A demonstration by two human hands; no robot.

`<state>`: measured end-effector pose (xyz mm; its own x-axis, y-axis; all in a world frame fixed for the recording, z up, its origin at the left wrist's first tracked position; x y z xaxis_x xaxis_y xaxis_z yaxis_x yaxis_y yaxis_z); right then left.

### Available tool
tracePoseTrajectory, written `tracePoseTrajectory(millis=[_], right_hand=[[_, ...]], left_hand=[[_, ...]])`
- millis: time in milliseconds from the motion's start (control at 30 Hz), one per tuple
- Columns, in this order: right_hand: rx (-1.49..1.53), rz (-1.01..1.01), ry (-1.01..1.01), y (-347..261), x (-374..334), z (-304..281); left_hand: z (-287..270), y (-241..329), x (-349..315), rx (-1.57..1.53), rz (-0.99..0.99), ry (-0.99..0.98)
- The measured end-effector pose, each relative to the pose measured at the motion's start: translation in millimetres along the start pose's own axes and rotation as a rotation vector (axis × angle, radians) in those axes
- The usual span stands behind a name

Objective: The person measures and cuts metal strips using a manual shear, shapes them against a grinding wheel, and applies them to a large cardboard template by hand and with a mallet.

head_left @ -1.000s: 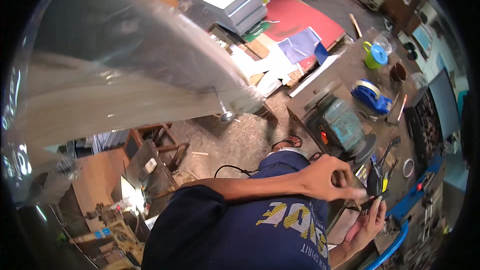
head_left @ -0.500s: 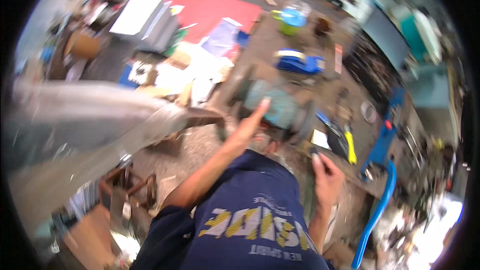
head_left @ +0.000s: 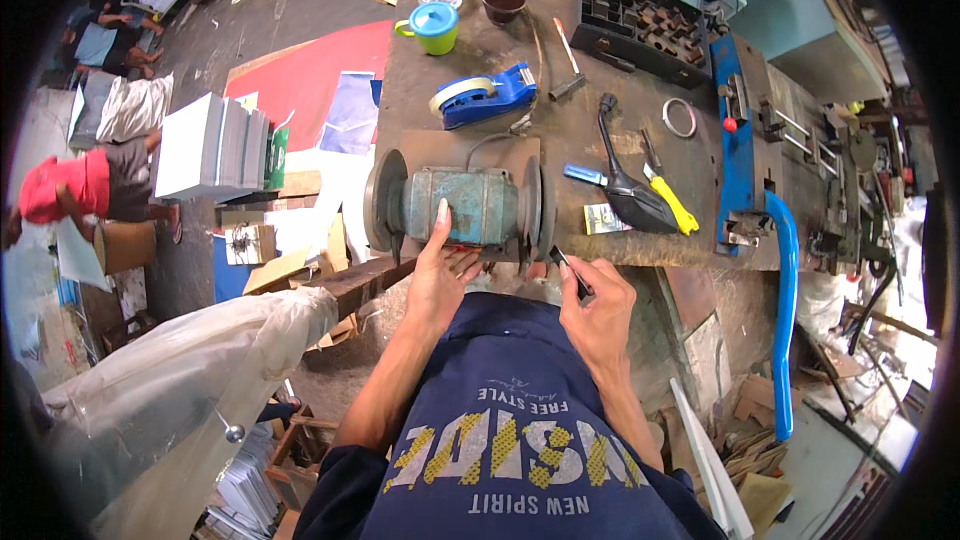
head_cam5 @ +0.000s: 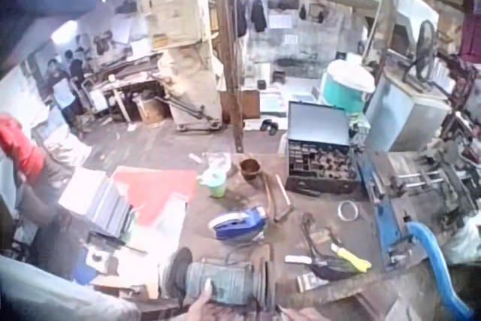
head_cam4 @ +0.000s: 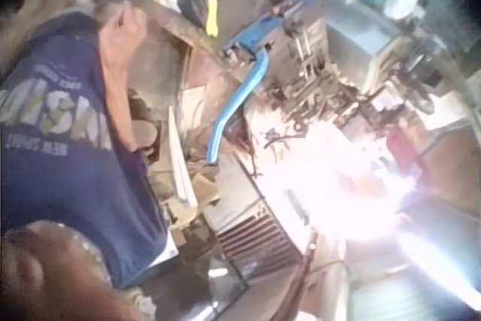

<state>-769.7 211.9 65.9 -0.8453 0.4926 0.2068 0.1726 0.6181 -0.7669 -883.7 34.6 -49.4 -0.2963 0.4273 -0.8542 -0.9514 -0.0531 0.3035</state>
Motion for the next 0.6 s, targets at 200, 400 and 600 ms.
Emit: tracePoseTrajectory(millis=[200, 400, 600], right_hand=[[-0.006, -0.027, 0.03, -3, 2, 7], [-0.024, -0.012, 0.04, -9, 4, 13], [-0.031, -0.028, 0.014, -7, -1, 20]], left_hand=[[-2, -1, 4, 0.001, -0.011, 0.013], [-6, -2, 7, 0.026, -0.031, -0.043], [-3, 3, 4, 0.035, -0.007, -0.061]])
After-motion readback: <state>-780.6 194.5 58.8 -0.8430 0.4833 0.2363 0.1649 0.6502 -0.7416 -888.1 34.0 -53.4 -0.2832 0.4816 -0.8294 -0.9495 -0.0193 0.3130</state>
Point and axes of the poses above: each hand's wrist, its own x-axis towards the middle knuckle, its own z-axis out of the palm, y = z × x, the point moved 8 cm from there along x, towards the middle knuckle, and after that the axes turned 14 degrees about -z, right-handed, at the moved point
